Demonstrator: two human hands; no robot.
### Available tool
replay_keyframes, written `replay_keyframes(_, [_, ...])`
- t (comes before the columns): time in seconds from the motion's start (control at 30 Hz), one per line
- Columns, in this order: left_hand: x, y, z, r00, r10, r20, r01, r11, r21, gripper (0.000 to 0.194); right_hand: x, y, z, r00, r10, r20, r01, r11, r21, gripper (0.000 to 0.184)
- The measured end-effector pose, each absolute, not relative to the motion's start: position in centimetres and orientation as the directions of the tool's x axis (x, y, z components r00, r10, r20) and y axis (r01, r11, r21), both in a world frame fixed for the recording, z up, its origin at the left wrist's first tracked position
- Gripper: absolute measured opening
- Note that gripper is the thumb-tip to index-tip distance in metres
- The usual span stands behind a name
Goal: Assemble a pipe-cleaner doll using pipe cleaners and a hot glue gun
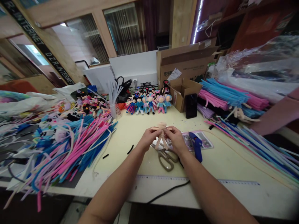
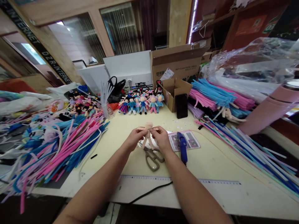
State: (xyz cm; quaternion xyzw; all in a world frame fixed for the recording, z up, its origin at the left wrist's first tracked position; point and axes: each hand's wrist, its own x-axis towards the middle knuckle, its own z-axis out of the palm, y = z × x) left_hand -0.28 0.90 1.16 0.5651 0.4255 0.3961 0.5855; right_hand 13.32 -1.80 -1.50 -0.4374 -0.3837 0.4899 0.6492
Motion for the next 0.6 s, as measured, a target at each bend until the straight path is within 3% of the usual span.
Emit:
replay_keyframes(0.37, [0.3, 1.6, -0.8, 0.248, 0.969, 0.012, -0.202, 0.040, 0.979, 0.024, 13.2, -1.5, -2.0, 0.258, 0.965, 0.045, -0.258, 0.114, -0.959, 0.031])
replay_keyframes(0.6, [-0.1, 1.3, -1.3, 0.350, 0.928, -0.127, -0.226, 0.215, 0.950, 0.033, 13.2, -1.6, -1.5, 0.289, 0.957, 0.035, -0.231, 0.105, -0.967, 0.026])
